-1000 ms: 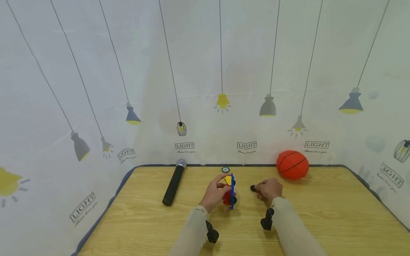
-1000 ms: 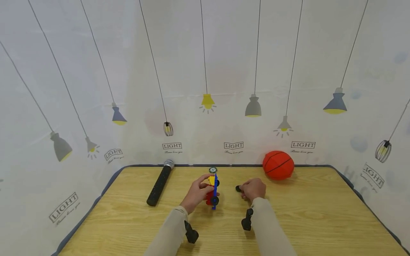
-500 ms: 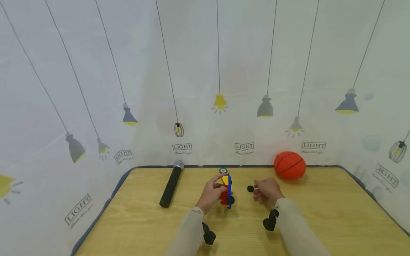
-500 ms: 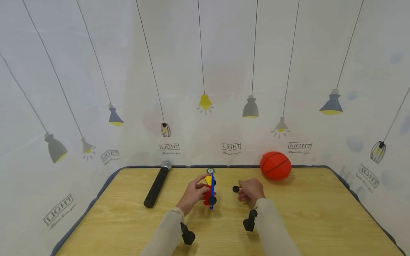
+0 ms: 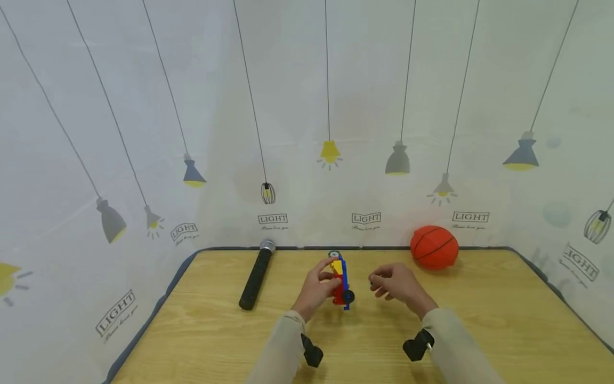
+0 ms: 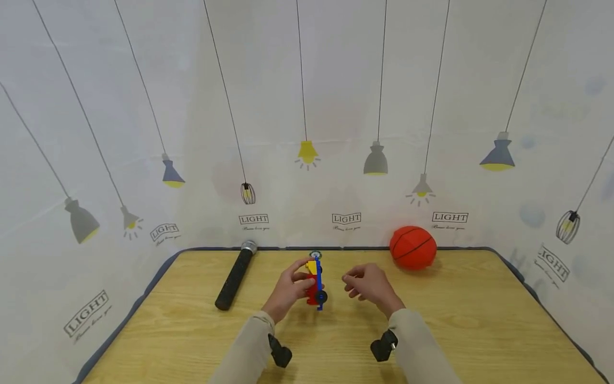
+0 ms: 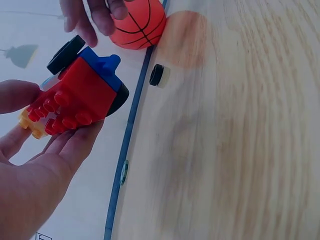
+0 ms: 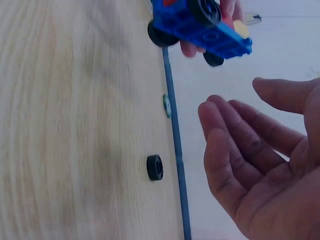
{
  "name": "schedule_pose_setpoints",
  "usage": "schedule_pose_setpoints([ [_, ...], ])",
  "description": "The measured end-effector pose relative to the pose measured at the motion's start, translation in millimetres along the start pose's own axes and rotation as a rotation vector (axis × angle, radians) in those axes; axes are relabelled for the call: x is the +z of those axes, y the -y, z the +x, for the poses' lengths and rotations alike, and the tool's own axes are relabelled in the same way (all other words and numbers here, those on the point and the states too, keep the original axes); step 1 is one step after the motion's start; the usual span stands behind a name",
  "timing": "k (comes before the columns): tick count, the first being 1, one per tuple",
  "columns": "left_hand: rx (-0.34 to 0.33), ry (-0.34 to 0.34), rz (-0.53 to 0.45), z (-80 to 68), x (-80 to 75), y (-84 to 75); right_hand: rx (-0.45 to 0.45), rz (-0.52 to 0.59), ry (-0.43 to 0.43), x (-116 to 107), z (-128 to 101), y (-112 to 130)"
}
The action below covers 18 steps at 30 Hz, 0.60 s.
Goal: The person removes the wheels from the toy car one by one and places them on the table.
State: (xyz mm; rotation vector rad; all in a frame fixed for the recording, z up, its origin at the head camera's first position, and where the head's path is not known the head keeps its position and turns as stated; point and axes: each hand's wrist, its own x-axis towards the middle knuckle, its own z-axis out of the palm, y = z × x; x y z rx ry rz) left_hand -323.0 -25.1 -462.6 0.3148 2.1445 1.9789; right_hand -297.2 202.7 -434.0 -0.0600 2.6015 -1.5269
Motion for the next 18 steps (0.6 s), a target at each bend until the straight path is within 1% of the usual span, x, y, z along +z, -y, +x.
schedule_pose_setpoints([
  [5,0.019,0.000,-0.017,-0.3,3.7,-0.9,-0.094,-0.013,0.021,7.8,-9.7,4.4],
  [8,0.017,-0.003,-0.034,-1.1,4.1,-1.7,-0.155,-0.025,0.023,13.6,-13.8,5.5],
  [11,0.016,0.003,-0.046,-2.4,4.8,-2.4,-0.203,-0.003,0.029,17.6,-17.7,5.5],
  [13,0.014,0.007,-0.052,-3.2,5.4,-2.8,-0.220,0.021,0.033,19.5,-19.4,5.0],
  [18,0.020,0.009,-0.057,-4.7,5.9,-3.8,-0.225,0.096,0.043,23.7,-20.3,3.5],
])
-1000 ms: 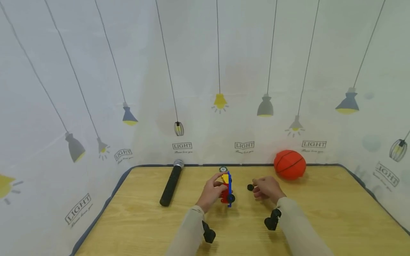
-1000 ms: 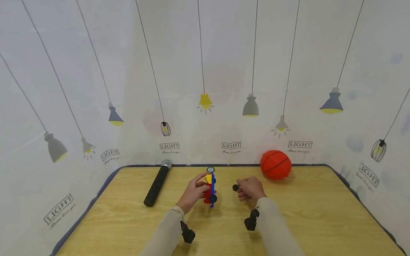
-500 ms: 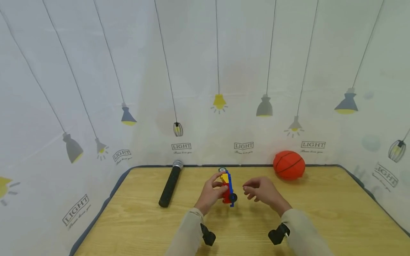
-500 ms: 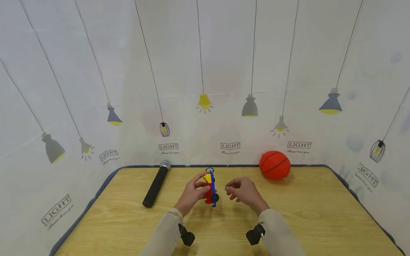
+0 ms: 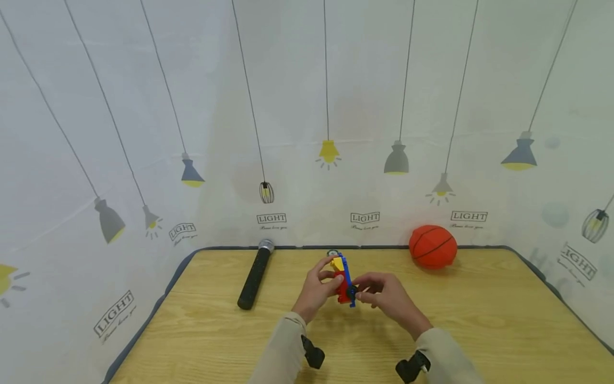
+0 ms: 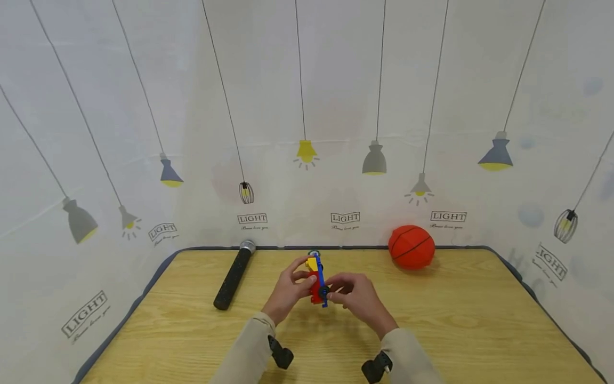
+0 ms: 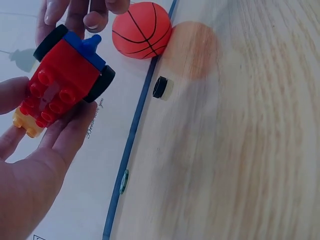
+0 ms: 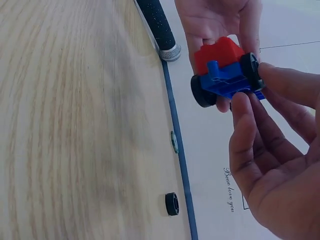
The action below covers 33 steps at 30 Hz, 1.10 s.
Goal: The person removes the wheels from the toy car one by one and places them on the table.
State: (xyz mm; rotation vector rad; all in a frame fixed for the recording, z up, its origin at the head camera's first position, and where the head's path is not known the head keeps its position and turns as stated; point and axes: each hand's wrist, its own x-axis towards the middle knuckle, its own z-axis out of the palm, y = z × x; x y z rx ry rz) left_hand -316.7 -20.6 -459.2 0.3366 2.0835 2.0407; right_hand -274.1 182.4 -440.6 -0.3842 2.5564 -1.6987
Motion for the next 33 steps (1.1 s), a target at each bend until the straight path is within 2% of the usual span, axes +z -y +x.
schedule_pose_setpoints([
  [5,0.004,0.033,-0.016,1.0,0.2,-0.8,0.016,0.046,0.001,3.4,0.6,-2.5],
  [10,0.014,0.057,-0.051,1.3,-1.0,1.0,0.002,0.044,-0.003,5.9,-0.3,-2.5],
  [12,0.004,0.072,-0.097,-0.1,-1.8,3.2,-0.009,0.045,0.003,7.0,-1.4,-2.2],
  [17,-0.010,0.170,-0.282,-3.6,-3.5,10.9,-0.026,0.051,0.014,11.0,-4.1,-2.0],
  [20,0.007,0.223,-0.342,-3.1,-3.8,14.2,-0.031,0.052,0.013,13.6,-4.6,-1.6],
  [26,0.031,0.262,-0.378,-1.0,-3.1,13.5,-0.031,0.046,-0.013,16.5,-5.4,0.0],
  [33,0.061,0.276,-0.375,-2.8,-2.3,7.6,-0.094,0.005,-0.043,19.9,-6.1,2.3],
])
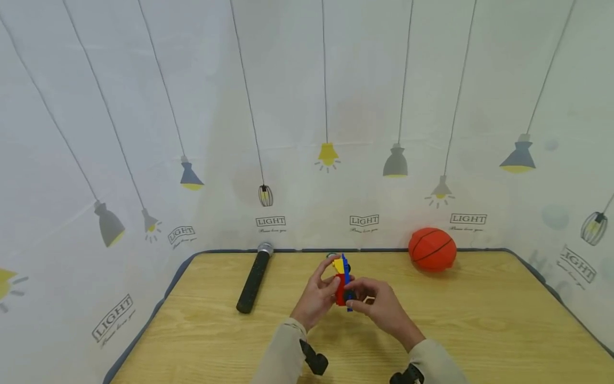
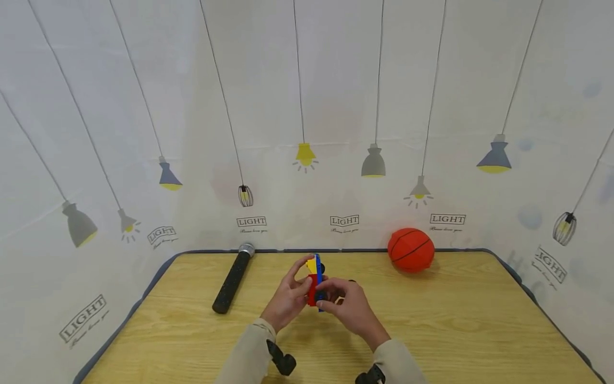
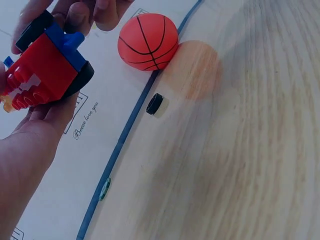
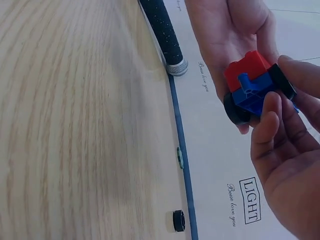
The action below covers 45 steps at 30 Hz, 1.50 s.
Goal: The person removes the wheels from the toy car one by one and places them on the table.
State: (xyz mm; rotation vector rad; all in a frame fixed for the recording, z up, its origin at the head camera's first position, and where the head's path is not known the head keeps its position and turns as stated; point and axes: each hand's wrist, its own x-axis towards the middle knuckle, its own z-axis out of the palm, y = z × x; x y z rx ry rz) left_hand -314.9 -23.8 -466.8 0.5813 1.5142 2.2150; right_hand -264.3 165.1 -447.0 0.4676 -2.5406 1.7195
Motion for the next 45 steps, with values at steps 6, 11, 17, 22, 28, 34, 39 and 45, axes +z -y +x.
schedule_pose_setpoints([
  [6,0.006,-0.013,0.036,0.4,4.1,-0.8,0.003,-0.026,-0.011,2.7,-1.0,1.3],
  [11,0.001,-0.010,0.075,-0.3,5.8,0.0,0.010,-0.042,0.014,3.1,-1.3,-0.3],
  [17,-0.011,0.012,0.114,-0.9,6.3,1.2,-0.011,-0.075,0.035,2.4,-3.1,-1.1],
  [22,-0.009,0.045,0.163,2.7,7.3,0.7,-0.041,-0.121,0.026,2.4,-1.6,0.2],
  [28,-0.025,0.043,0.233,7.5,8.9,-0.9,-0.036,-0.130,-0.013,2.4,1.8,0.2],
  [34,-0.033,0.022,0.276,5.6,11.2,1.3,-0.017,-0.111,-0.014,2.1,0.2,-0.8],
  [39,-0.023,0.012,0.297,3.4,13.0,4.9,-0.013,-0.110,0.001,2.3,-2.0,-3.7],
  [45,-0.023,-0.034,0.332,-2.3,9.5,6.3,-0.148,-0.169,0.024,1.1,-5.4,-7.4],
])
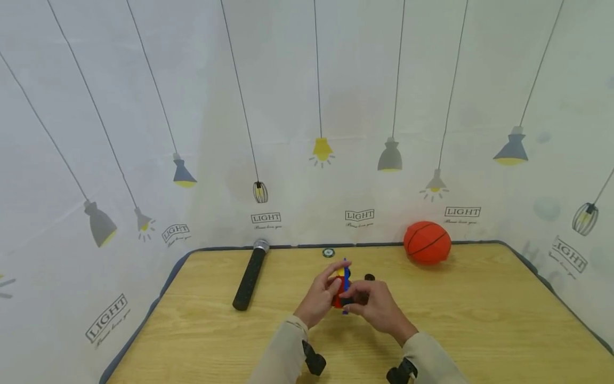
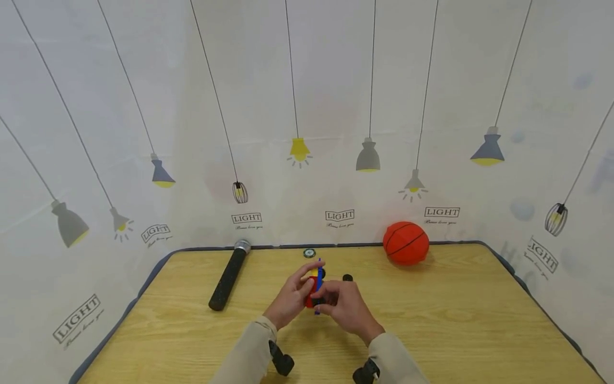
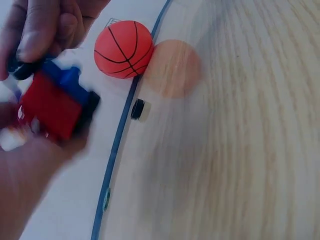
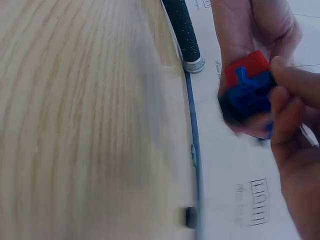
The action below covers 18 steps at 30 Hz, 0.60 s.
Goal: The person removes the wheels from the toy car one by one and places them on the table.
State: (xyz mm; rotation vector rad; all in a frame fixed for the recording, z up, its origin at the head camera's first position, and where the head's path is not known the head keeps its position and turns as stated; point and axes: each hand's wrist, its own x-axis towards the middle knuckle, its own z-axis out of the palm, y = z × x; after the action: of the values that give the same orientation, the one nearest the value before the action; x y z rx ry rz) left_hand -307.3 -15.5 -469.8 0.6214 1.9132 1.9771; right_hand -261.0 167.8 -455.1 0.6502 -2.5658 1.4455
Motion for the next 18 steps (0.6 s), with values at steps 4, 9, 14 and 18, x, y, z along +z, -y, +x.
schedule_pose_setpoints([
  [4,-0.041,-0.051,0.010,-5.9,-9.6,2.5,-0.057,-0.033,0.014,-6.9,-2.4,-4.2],
  [9,-0.011,-0.031,0.034,-4.0,-17.0,-0.9,0.055,0.036,-0.019,-21.1,-2.6,-13.0],
  [14,-0.028,-0.064,0.021,-4.7,-21.3,-3.3,0.088,0.049,0.019,-32.8,-3.5,-20.9],
  [18,-0.030,-0.075,0.014,-5.9,-23.3,-1.7,0.112,0.022,0.002,-40.4,-4.7,-27.1],
])
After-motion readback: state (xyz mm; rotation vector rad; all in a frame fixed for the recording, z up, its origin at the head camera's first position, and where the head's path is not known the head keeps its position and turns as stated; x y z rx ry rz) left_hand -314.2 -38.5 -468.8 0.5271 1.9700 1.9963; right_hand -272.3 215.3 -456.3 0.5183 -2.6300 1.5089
